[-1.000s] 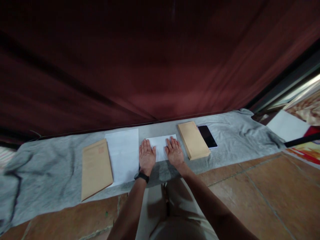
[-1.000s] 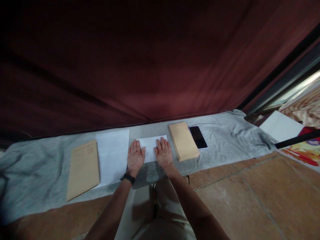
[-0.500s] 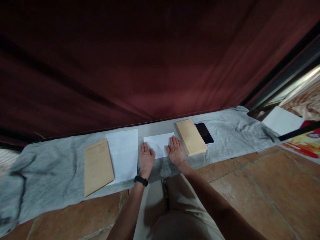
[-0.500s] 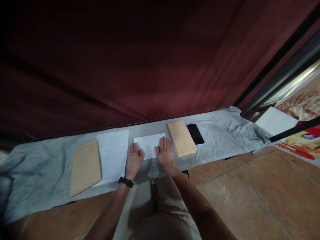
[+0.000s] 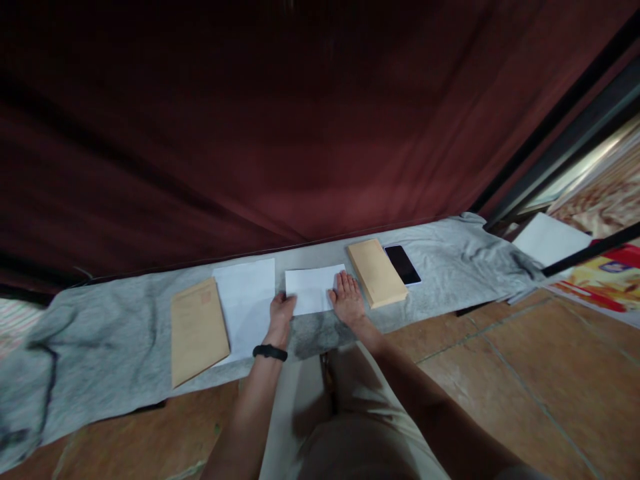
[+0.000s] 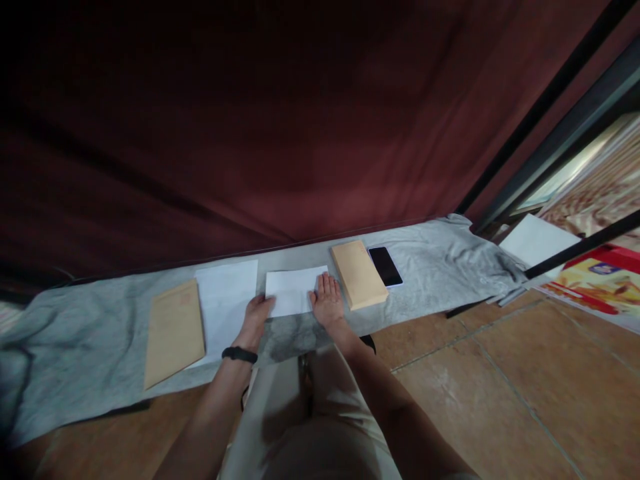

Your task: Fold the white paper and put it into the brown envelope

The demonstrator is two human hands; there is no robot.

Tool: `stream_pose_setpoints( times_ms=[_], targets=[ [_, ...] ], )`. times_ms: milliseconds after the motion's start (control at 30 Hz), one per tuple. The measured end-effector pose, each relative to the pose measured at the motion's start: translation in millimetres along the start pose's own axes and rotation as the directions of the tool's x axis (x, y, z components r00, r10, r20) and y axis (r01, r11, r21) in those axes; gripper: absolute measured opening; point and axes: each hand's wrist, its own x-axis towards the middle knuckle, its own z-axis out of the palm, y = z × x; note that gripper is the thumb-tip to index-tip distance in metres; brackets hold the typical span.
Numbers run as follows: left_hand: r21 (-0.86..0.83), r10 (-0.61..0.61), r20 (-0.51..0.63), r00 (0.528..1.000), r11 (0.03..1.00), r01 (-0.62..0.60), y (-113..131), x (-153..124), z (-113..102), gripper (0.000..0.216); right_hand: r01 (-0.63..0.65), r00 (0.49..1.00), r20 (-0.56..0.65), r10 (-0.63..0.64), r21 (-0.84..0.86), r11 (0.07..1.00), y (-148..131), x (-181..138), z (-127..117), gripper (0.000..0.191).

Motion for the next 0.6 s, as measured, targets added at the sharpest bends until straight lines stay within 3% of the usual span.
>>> stream_pose_setpoints(
  times_ms=[267,400,500,567,600],
  targets=[
    [-0.107,-0.165,0.033,0.986,0.980,0.168,15,-16,-10,0.031,-0.005,0.999,0.039,0.002,0.082,0.997,-2,1,-18,0.057],
    [-0.178,-0.149,0.075,0.986,0.971,0.160,31,-28,-10,0.032,0.105,0.988,0.084,-0.129,0.244,0.964,-20,-10,-43,0.059],
    [-0.225,-0.104,0.151,0.983,0.965,0.137,53,-42,-5,0.038,0.129,0.977,0.090,-0.191,0.462,0.877,-43,-16,-62,0.065],
    [-0.262,-0.056,0.215,0.975,0.958,0.113,68,-52,-1,0.040,0.027,0.990,0.085,-0.110,0.657,0.753,-58,-13,-73,0.051],
    [-0.290,-0.015,0.255,0.967,0.953,0.092,75,-56,0,0.040,-0.055,0.996,0.090,-0.021,0.761,0.646,-64,-8,-78,0.044]
  ],
)
